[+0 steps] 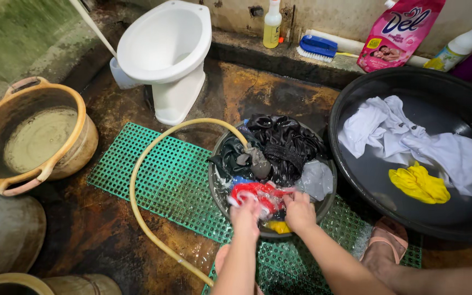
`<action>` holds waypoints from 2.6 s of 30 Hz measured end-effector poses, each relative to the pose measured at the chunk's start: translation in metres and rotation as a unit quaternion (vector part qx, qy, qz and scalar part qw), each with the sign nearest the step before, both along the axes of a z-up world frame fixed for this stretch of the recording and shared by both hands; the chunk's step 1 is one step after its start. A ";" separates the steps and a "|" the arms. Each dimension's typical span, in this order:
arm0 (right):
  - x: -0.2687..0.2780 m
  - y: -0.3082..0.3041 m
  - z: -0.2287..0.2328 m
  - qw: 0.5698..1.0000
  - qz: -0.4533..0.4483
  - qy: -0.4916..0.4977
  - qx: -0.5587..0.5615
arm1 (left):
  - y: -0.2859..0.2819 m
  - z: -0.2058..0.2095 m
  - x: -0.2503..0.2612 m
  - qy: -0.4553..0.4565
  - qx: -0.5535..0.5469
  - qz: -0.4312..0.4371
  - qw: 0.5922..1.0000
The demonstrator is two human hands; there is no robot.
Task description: The person hand washes multiple pieces of clothing in a small basin, scrubbing and rinsing each item before transferring it to a larger basin of water.
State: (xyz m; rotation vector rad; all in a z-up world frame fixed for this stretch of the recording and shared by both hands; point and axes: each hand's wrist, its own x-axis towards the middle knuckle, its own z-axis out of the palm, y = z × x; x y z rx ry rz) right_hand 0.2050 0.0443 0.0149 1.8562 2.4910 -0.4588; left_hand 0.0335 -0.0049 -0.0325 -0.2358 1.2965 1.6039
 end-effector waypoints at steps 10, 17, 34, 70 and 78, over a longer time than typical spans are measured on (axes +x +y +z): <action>0.017 0.013 0.007 0.975 0.077 0.210 0.020 | 0.001 0.033 0.036 0.495 -0.226 -0.356 0.760; 0.029 0.020 0.001 0.951 -0.002 0.263 -0.164 | 0.015 0.119 -0.034 -0.051 0.141 -0.203 0.968; -0.070 -0.023 0.132 0.853 0.119 0.488 -0.144 | 0.018 0.103 0.002 -0.214 0.158 -0.136 0.954; -0.098 0.021 0.094 0.989 0.052 0.138 -0.025 | 0.024 0.039 0.009 -0.128 0.095 -0.111 0.981; -0.044 0.048 0.078 0.988 0.001 0.037 0.148 | 0.025 0.078 0.012 0.043 0.115 -0.116 0.986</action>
